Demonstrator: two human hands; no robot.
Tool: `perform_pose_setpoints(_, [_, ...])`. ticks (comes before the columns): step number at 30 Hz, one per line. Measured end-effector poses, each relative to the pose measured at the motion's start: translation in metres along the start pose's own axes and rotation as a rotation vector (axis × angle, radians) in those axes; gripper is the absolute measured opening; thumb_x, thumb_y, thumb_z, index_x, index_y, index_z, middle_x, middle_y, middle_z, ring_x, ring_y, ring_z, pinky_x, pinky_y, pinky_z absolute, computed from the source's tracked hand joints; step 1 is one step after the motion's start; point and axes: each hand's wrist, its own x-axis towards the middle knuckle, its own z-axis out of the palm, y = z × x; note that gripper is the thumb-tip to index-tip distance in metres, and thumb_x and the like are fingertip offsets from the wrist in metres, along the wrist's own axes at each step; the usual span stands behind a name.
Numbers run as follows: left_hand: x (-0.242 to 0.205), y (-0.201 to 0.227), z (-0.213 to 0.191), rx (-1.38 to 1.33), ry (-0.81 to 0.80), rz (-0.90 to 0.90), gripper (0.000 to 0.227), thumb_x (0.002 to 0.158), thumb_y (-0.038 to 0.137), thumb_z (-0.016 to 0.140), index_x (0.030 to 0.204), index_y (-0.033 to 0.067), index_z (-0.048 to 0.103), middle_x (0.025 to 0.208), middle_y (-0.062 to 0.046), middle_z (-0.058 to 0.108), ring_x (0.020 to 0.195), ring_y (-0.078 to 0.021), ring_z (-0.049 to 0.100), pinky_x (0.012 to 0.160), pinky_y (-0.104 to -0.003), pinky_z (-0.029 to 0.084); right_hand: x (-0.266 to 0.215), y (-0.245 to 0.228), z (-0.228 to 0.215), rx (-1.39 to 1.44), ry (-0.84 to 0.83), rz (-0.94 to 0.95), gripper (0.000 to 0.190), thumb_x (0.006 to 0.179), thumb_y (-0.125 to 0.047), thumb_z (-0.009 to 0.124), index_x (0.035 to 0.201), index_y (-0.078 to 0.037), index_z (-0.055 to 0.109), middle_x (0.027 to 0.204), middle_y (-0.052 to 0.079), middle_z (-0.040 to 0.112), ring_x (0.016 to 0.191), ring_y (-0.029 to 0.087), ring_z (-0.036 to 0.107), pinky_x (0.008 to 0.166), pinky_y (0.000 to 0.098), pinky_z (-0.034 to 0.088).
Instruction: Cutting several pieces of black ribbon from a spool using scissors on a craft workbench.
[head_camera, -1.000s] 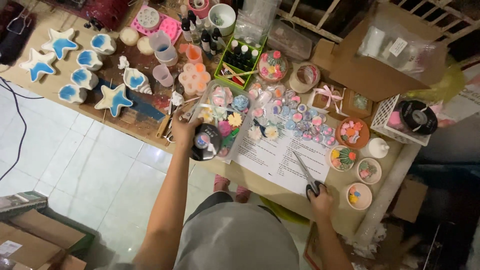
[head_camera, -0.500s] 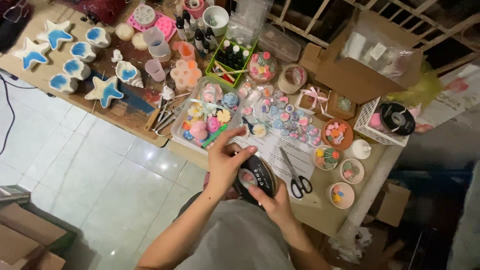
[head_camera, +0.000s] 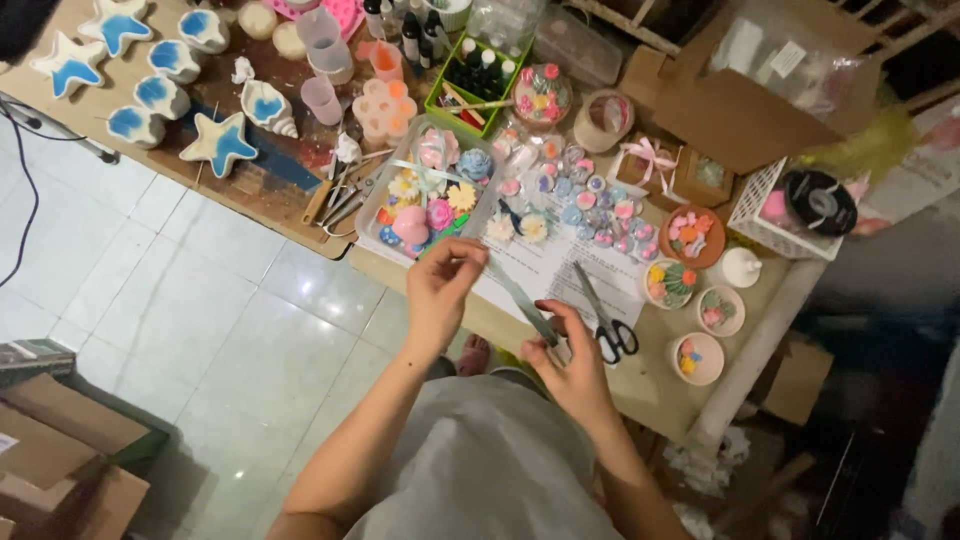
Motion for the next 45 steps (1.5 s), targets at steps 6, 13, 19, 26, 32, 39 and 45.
perform_pose_setpoints(6, [0.023,-0.039,-0.076,0.024,0.179,0.007,0.006,0.097,0.001,0.064,0.095,-0.0002,0.07,0.1,-0.005,0.071,0.087,-0.0109,0.066,0.081,-0.025,0.054,-0.017,0.027,0.018,-0.173,0.058,0.031,0.045,0.093,-0.03,0.071,0.129,-0.004,0.064,0.092,0.009,0.066,0.078,0.019,0.062,0.071,0.0323,0.051])
perform_pose_setpoints(13, [0.044,-0.136,-0.202,0.12,0.34,-0.114,0.01,0.097,0.009,0.067,0.096,0.0022,0.073,0.09,-0.004,0.072,0.081,-0.0105,0.063,0.071,-0.024,0.05,-0.033,0.093,0.066,-0.429,0.17,0.111,0.037,0.095,-0.038,0.069,0.118,-0.01,0.074,0.095,0.009,0.074,0.079,0.021,0.068,0.073,0.036,0.053])
perform_pose_setpoints(19, [0.017,-0.247,-0.274,0.218,0.535,-0.346,0.011,0.092,0.011,0.069,0.091,0.0028,0.075,0.083,-0.003,0.073,0.072,-0.0105,0.064,0.061,-0.026,0.05,-0.06,0.186,0.106,-0.974,-0.044,0.483,0.056,0.087,-0.067,0.069,0.108,-0.017,0.083,0.099,0.021,0.071,0.096,0.039,0.065,0.092,0.0627,0.039])
perform_pose_setpoints(26, [0.03,-0.286,-0.311,0.321,0.673,-0.296,0.01,0.093,0.012,0.07,0.092,0.0026,0.072,0.081,-0.003,0.071,0.07,-0.011,0.064,0.059,-0.026,0.055,-0.074,0.226,0.111,-0.962,-0.022,0.62,0.073,0.083,-0.084,0.058,0.122,-0.025,0.078,0.122,0.021,0.07,0.123,0.044,0.054,0.1,0.0628,0.038])
perform_pose_setpoints(32, [0.04,-0.278,-0.296,0.485,0.683,-0.173,0.014,0.093,0.011,0.075,0.087,0.0009,0.066,0.08,-0.006,0.065,0.068,-0.0134,0.063,0.051,-0.028,0.057,-0.053,0.212,0.112,-1.004,0.023,0.826,0.056,0.085,-0.07,0.063,0.119,-0.028,0.08,0.127,0.022,0.068,0.131,0.044,0.048,0.108,0.0698,0.023])
perform_pose_setpoints(39, [0.038,-0.266,-0.29,0.57,0.65,-0.046,0.009,0.09,0.003,0.073,0.088,-0.0006,0.065,0.085,-0.008,0.064,0.075,-0.0137,0.066,0.053,-0.03,0.064,-0.039,0.209,0.135,-1.045,0.066,0.943,0.05,0.087,-0.056,0.069,0.089,-0.007,0.083,0.107,0.019,0.076,0.135,0.043,0.05,0.112,0.0686,0.025])
perform_pose_setpoints(45, [0.04,-0.257,-0.283,0.496,0.691,-0.163,0.01,0.092,0.005,0.073,0.092,-0.0017,0.065,0.084,-0.008,0.071,0.072,-0.014,0.068,0.057,-0.03,0.064,-0.037,0.223,0.146,-1.138,0.159,0.808,0.046,0.08,-0.05,0.076,0.078,-0.005,0.08,0.096,0.022,0.074,0.123,0.045,0.054,0.106,0.0688,0.025])
